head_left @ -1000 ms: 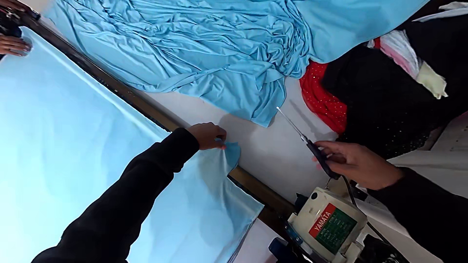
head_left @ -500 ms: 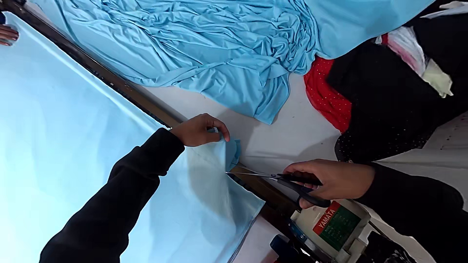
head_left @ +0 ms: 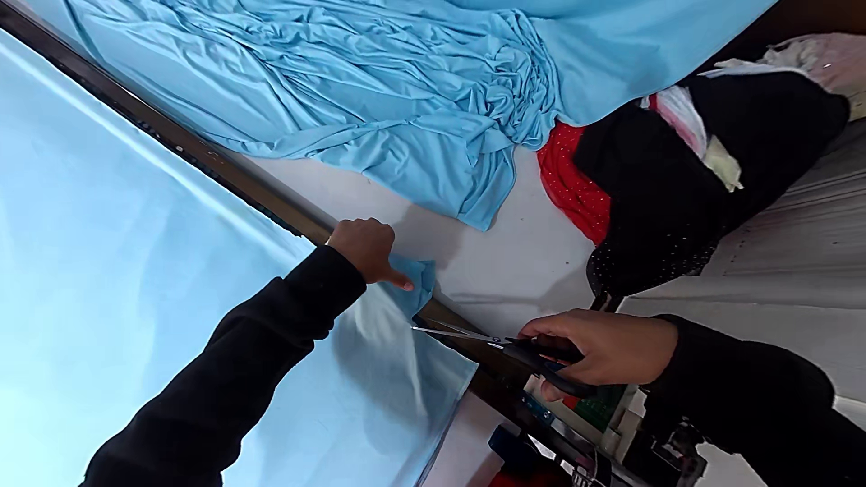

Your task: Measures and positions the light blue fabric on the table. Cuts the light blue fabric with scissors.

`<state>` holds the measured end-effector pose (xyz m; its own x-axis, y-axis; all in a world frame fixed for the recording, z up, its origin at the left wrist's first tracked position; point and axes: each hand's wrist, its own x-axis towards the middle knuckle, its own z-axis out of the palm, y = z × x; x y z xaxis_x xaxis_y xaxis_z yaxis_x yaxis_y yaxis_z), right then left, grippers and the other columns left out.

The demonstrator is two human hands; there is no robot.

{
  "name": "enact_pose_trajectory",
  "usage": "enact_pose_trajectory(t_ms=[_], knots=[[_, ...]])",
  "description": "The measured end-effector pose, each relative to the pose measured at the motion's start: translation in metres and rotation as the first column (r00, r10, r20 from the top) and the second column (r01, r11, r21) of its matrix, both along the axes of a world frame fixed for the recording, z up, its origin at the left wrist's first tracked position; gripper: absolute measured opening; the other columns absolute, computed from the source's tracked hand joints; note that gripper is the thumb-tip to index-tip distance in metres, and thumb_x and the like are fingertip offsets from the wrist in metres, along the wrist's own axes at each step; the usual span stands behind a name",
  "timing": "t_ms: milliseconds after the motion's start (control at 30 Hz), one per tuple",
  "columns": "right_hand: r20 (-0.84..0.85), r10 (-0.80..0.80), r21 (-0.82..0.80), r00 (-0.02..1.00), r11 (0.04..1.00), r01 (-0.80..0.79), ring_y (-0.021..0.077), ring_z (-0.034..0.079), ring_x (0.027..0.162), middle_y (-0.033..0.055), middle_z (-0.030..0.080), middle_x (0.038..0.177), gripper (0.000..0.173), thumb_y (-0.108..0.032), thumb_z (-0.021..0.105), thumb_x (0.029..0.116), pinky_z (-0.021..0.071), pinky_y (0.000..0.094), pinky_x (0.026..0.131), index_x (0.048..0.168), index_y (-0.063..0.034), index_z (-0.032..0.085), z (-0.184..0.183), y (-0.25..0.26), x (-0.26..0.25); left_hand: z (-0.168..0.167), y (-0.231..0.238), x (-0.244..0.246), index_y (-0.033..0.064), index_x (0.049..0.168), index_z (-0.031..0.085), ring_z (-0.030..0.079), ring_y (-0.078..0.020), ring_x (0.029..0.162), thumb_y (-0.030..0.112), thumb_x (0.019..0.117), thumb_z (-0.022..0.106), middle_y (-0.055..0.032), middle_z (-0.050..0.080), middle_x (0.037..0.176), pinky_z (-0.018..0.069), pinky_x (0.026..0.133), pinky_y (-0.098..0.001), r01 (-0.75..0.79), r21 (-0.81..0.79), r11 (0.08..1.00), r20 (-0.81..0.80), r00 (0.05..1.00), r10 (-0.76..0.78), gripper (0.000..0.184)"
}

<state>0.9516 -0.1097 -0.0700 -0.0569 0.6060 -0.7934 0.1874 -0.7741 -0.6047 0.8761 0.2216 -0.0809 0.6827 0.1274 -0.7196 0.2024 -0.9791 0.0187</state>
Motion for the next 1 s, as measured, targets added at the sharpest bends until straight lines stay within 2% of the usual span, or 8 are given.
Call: enact_pose_trajectory(t_ms=[100,233,367,467,533,633,833,1000], knots=[[0.01,0.016,0.006,1.0,1.0,-0.016,0.0105,0.067,0.086,0.0044,0.07,0.099,0.064,-0.043,0.087,0.0816,0.0562,0.0288,0.079,0.131,-0.01,0.062,-0.003,0.007,-0.006,-0.002,-0.005,-0.002,0.0058,0.107,0.074,0.067,-0.0385,0.105,0.056,0.0935,0.069,-0.0177,0.071,0.106,0.0515,0.084,-0.0632,0.053,-0.025,0.998,-0.001,0.999,-0.053,0.053],[0.07,0.011,0.006,0.997,1.0,-0.011,0.0107,0.067,0.087,0.0043,0.07,0.1,0.064,-0.044,0.087,0.0812,0.0561,0.0304,0.081,0.13,-0.0105,0.063,-0.013,0.015,-0.013,-0.006,0.021,-0.01,0.016,0.12,0.073,0.067,-0.0307,0.11,0.041,0.1079,0.051,-0.0103,0.072,0.113,0.051,0.091,-0.0604,0.128,-0.342,0.931,0.161,0.984,-0.077,0.036],[0.081,-0.036,0.048,0.996,0.998,0.032,0.0087,0.065,0.082,0.0022,0.068,0.096,0.066,-0.042,0.089,0.0799,0.0554,0.0276,0.077,0.131,-0.0119,0.061,-0.018,0.016,-0.019,-0.016,0.044,-0.025,0.012,0.108,0.075,0.067,-0.0084,0.083,0.013,0.1058,0.053,0.0,0.073,0.091,0.0555,0.079,-0.0339,0.172,-0.71,0.683,0.345,0.93,0.125,0.021],[0.053,-0.061,0.104,0.997,0.993,0.055,0.008,0.063,0.079,0.0018,0.066,0.094,0.068,-0.043,0.089,0.0795,0.0543,0.0261,0.073,0.132,-0.0127,0.059,-0.023,0.018,-0.025,-0.015,0.046,-0.03,0.009,0.104,0.075,0.066,-0.0051,0.075,0.009,0.1038,0.052,0.0006,0.072,0.084,0.0554,0.071,-0.0272,0.128,-0.803,0.582,0.32,0.917,0.239,0.022],[0.029,-0.035,0.111,0.999,0.993,0.032,0.0097,0.064,0.08,0.0032,0.066,0.096,0.069,-0.044,0.087,0.0807,0.0548,0.0284,0.074,0.134,-0.013,0.056,-0.024,0.024,-0.03,-0.012,0.043,-0.03,0.0069,0.103,0.074,0.064,-0.0049,0.071,0.008,0.1011,0.054,0.0,0.071,0.081,0.0537,0.067,-0.0255,0.115,-0.82,0.561,0.314,0.91,0.272,0.02],[0.005,0.006,0.093,1.0,0.996,-0.007,0.0098,0.062,0.082,0.0032,0.064,0.097,0.069,-0.044,0.086,0.0825,0.0533,0.0289,0.076,0.135,-0.012,0.054,-0.024,0.036,-0.041,-0.008,0.039,-0.028,0.0061,0.099,0.075,0.066,-0.0051,0.074,0.009,0.0978,0.062,-0.0005,0.072,0.082,0.0556,0.07,-0.0255,0.124,-0.835,0.537,0.314,0.908,0.277,0.013],[-0.141,-0.136,0.084,0.981,0.985,0.149,0.0075,0.063,0.084,0.0035,0.064,0.098,0.064,-0.037,0.084,0.0859,0.0537,0.0258,0.078,0.133,-0.0083,0.051,-0.03,0.05,-0.058,-0.003,0.036,-0.021,0.0055,0.1,0.076,0.068,-0.0069,0.075,0.014,0.0947,0.073,-0.0021,0.073,0.083,0.0568,0.071,-0.0273,0.201,-0.829,0.522,0.351,0.913,0.205,0.011],[-0.094,-0.214,0.119,0.972,0.967,0.224,0.0067,0.062,0.075,0.0,0.065,0.088,0.061,-0.04,0.086,0.0824,0.0529,0.0246,0.07,0.128,-0.0118,0.058,-0.043,0.051,-0.061,0.003,0.04,-0.014,0.0088,0.1,0.078,0.066,-0.0057,0.071,0.016,0.0936,0.075,-0.0002,0.074,0.081,0.0554,0.066,-0.0256,0.231,-0.819,0.525,0.379,0.905,0.194,0.01]])
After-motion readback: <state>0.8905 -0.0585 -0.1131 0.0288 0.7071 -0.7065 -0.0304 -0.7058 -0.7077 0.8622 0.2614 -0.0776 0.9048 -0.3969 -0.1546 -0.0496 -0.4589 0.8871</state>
